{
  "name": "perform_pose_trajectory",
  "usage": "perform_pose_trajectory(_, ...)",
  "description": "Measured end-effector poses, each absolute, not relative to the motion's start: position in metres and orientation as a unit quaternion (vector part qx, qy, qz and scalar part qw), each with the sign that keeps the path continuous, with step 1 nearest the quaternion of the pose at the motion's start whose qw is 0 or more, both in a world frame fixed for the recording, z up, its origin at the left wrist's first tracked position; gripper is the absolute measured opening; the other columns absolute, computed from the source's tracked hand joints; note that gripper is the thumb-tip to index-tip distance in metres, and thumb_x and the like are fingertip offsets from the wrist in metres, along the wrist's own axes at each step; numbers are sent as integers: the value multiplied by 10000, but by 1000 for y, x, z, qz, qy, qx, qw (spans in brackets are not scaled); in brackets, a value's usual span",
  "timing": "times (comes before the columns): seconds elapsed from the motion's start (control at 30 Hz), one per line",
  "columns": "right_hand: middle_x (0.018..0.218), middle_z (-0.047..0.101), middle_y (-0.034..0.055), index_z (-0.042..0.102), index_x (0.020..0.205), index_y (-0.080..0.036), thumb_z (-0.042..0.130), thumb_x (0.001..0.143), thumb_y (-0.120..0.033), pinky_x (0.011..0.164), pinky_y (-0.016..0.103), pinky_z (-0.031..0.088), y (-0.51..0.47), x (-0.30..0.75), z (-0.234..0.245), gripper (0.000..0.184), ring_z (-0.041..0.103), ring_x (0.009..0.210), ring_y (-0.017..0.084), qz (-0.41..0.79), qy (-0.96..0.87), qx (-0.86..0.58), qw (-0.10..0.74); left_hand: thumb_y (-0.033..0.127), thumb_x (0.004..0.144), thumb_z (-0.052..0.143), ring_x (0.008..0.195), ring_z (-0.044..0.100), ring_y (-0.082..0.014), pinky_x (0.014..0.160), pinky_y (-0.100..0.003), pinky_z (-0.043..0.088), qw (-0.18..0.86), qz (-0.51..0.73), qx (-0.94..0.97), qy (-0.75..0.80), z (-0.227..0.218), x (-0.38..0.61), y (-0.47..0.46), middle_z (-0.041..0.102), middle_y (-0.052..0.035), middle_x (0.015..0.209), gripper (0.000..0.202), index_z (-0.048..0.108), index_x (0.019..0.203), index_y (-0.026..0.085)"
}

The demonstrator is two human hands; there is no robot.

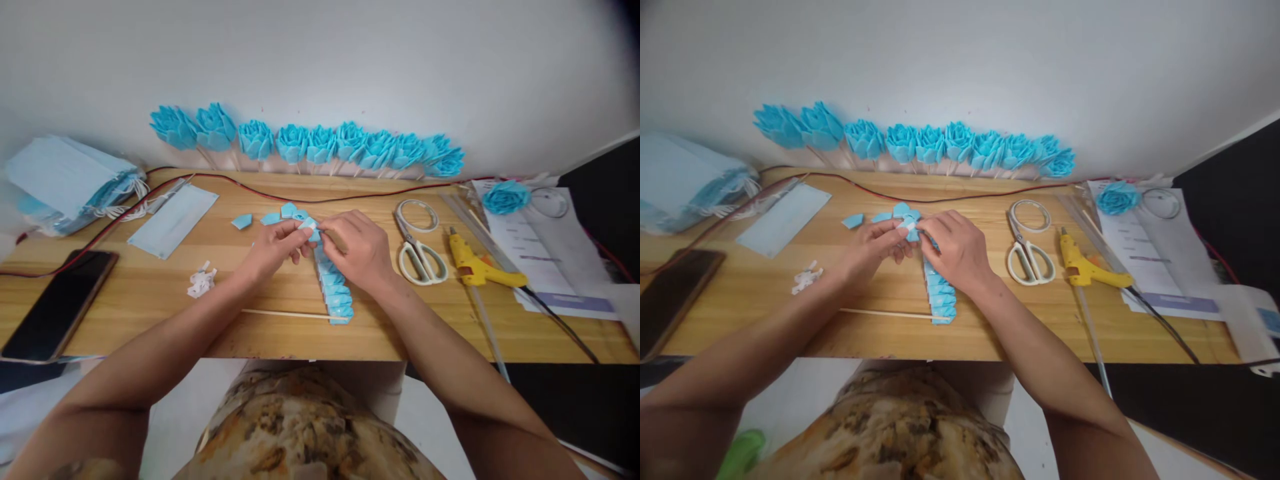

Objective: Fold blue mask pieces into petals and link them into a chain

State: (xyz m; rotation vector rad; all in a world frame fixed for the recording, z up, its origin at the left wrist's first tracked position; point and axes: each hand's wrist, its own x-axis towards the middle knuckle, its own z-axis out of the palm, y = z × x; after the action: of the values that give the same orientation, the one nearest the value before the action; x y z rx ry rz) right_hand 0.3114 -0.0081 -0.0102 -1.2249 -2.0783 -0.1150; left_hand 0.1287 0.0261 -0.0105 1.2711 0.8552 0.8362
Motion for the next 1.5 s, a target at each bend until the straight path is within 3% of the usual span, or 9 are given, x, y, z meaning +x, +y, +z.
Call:
perform_pose_trajectory(0.1, 983, 761, 57, 700, 999, -243, 534, 942, -197, 827, 377, 507, -9, 311, -10, 182, 666, 937, 231, -47, -806, -472, 355, 491, 694, 778, 542, 552, -98, 481, -207, 415, 625, 372, 566, 388, -9, 130, 26, 644, -14, 643, 377, 649, 740, 141)
perform_pose_trajectory(0.57, 1007, 776, 53, 688, 936, -243, 564, 913, -201, 857, 384, 517, -12, 303, -13, 132, 699, 961, 230, 10, -791, -478, 382, 268, 750, 677, 485, 470, -82, 466, -210, 366, 568, 374, 589, 436, -14, 132, 27, 547, 39, 541, 153, 594, 688, 155)
perform_pose_trajectory(0.67, 1008, 766, 49, 674, 979, -235, 594, 886, -206, 836, 367, 524, -12, 302, -13, 126, 694, 944, 214, 105, -758, -485, 423, 271, 750, 668, 469, 468, -78, 458, -203, 378, 578, 381, 581, 428, -14, 132, 28, 544, 43, 533, 149, 593, 696, 154)
perform_pose_trajectory(0.8, 943, 734, 26, 628, 1112, -232, 614, 884, -307, 709, 306, 519, -7, 305, -12, 241, 670, 832, 167, 346, -616, -506, 495, 329, 748, 690, 453, 479, -76, 429, -193, 382, 589, 385, 582, 408, -15, 132, 28, 571, 32, 539, 201, 605, 703, 153)
perform_pose_trajectory(0.97, 816, 669, -11, 626, 1136, -218, 689, 814, -332, 663, 273, 481, -2, 309, -12, 347, 602, 730, 129, 496, -535, -473, 495, 367, 744, 704, 465, 490, -70, 425, -183, 388, 585, 393, 588, 396, -18, 133, 27, 587, 22, 560, 237, 621, 700, 149)
perform_pose_trajectory(1.23, 808, 655, -16, 607, 1150, -208, 681, 788, -274, 635, 265, 450, -1, 307, -17, 375, 608, 726, 126, 509, -556, -452, 478, 383, 749, 682, 467, 472, -64, 431, -183, 377, 580, 364, 609, 400, -18, 133, 24, 555, 31, 541, 248, 611, 685, 153)
perform_pose_trajectory(1.5, 847, 684, -5, 581, 1199, -204, 642, 792, -239, 664, 282, 473, -1, 308, -13, 413, 629, 753, 135, 490, -577, -452, 472, 458, 765, 714, 511, 534, -76, 494, -200, 444, 629, 351, 588, 367, -15, 131, 26, 647, -16, 635, 336, 632, 700, 138)
